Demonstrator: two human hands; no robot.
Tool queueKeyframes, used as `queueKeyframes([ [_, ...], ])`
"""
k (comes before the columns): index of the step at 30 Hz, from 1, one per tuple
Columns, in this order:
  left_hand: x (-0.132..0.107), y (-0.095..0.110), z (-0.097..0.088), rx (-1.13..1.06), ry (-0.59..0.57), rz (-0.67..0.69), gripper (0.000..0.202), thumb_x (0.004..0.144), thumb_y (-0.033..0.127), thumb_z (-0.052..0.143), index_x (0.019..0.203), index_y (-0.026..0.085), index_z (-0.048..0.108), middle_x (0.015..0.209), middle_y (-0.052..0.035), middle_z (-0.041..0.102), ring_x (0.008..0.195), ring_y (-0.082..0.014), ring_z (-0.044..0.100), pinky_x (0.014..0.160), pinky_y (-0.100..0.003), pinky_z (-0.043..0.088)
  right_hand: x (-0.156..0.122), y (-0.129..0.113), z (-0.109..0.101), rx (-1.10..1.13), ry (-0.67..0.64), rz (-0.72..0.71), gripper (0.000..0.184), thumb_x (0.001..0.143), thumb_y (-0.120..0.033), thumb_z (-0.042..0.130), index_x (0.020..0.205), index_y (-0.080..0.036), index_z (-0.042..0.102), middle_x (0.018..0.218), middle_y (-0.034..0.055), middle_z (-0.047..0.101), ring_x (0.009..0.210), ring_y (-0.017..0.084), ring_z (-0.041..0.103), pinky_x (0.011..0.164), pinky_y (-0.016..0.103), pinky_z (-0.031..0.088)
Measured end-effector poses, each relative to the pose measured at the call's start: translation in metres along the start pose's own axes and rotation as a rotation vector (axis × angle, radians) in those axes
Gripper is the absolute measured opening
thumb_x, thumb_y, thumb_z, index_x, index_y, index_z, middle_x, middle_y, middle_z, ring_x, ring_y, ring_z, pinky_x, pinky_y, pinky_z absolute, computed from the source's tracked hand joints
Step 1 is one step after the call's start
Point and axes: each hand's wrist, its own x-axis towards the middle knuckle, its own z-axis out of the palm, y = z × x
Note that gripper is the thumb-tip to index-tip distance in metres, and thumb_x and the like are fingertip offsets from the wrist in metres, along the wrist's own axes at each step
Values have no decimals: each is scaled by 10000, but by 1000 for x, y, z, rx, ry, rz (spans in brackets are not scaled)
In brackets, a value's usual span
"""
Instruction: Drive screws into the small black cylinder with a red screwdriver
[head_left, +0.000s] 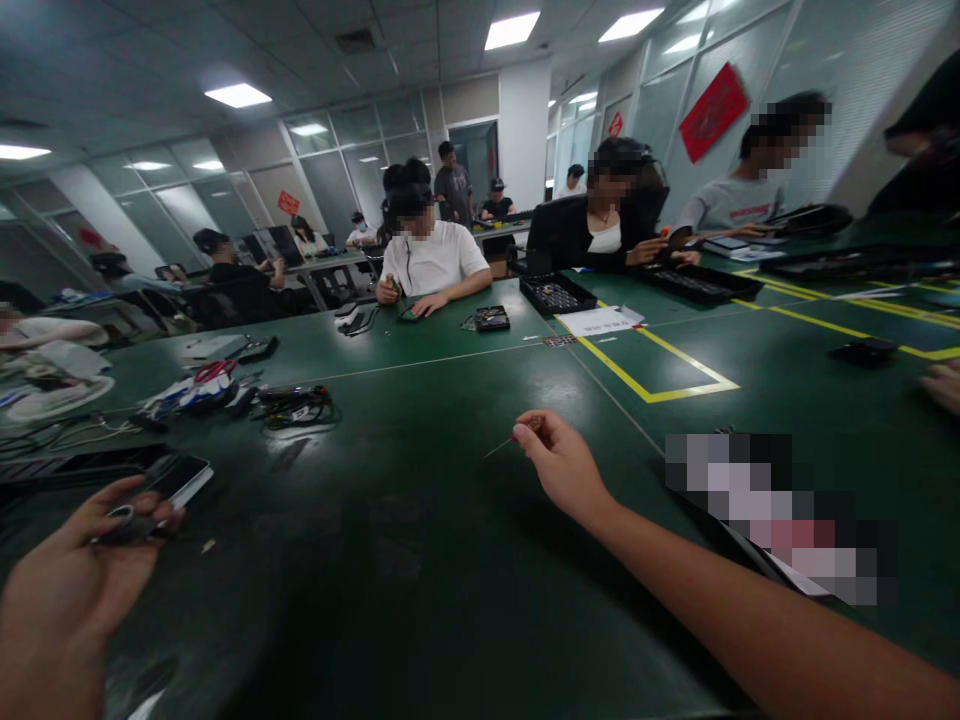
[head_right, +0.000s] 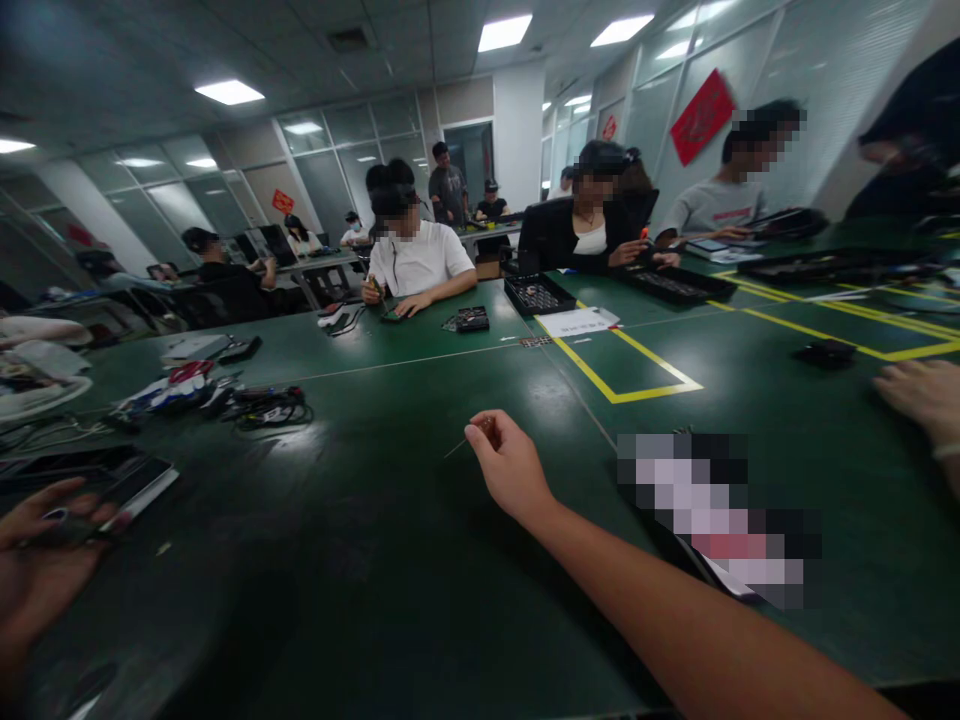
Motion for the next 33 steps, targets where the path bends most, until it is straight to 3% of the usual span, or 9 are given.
queueKeyframes([
  [5, -13, -22, 53, -153, -288, -117, 280, 653, 28, 493, 842, 165, 646, 649, -25, 511, 626, -138, 506, 592, -239, 546, 0, -3, -1, -5, -1, 6, 240, 898, -442, 589, 973, -217, 620, 797, 4, 605, 723, 185, 574, 670, 328, 449],
  [9, -36, -41, 102, -142, -621, -199, 389, 589, 57, 562, 957, 158, 637, 711, -26, 524, 681, -158, 534, 639, -246, 524, 0, -5, -2, -8, 23, 9, 245, 897, -449, 585, 955, -213, 620, 790, 9, 605, 723, 190, 573, 668, 333, 445],
  [14, -74, -68, 154, -78, -909, -156, 369, 669, 137, 578, 1037, 146, 609, 843, -41, 568, 766, -167, 564, 715, -259, 485, 1, -6, -2, 4, 105, 1, 248, 878, -443, 609, 977, -216, 622, 844, 29, 639, 767, 204, 599, 706, 342, 462],
  [16, -89, -80, 172, 79, -984, -24, 504, 627, 51, 575, 1116, 173, 577, 919, -28, 583, 847, -164, 582, 776, -257, 469, 1, -7, -3, 10, 128, -8, 256, 876, -450, 611, 985, -218, 626, 861, 36, 651, 778, 208, 607, 716, 342, 466],
  [18, -101, -95, 188, 297, -1018, 160, 587, 632, -22, 544, 1179, 192, 542, 988, -34, 602, 929, -174, 591, 844, -281, 465, 0, -10, -4, 6, 136, -20, 258, 888, -464, 595, 951, -217, 630, 850, 39, 654, 771, 207, 604, 713, 337, 464],
  [21, -112, -116, 205, 503, -983, 339, 538, 753, -23, 540, 1242, 199, 514, 1103, -73, 631, 1032, -206, 607, 943, -351, 468, -1, -14, -6, -16, 129, -43, 280, 918, -484, 568, 867, -214, 618, 783, 25, 629, 720, 193, 578, 676, 320, 447],
  [27, -111, -142, 211, 544, -1042, 575, 356, 820, 45, 654, 1128, 223, 663, 1176, -62, 670, 1132, -236, 605, 1044, -413, 452, -2, -13, -6, -2, 117, -73, 255, 914, -463, 597, 874, -212, 623, 752, 13, 614, 685, 178, 569, 645, 310, 444],
  [30, -108, -147, 208, 489, -1035, 636, 359, 820, 33, 658, 1117, 233, 688, 1230, -50, 662, 1203, -224, 576, 1111, -421, 404, -1, -8, -6, 51, 113, -68, 243, 912, -451, 608, 950, -211, 629, 808, 25, 644, 729, 189, 615, 686, 327, 481],
  [33, -105, -148, 207, 442, -988, 561, 400, 835, 57, 663, 1192, 236, 668, 1248, -56, 661, 1198, -219, 589, 1107, -422, 416, -1, -4, -6, 61, 78, -60, 258, 911, -457, 617, 989, -211, 630, 844, 36, 669, 762, 200, 650, 716, 345, 507],
])
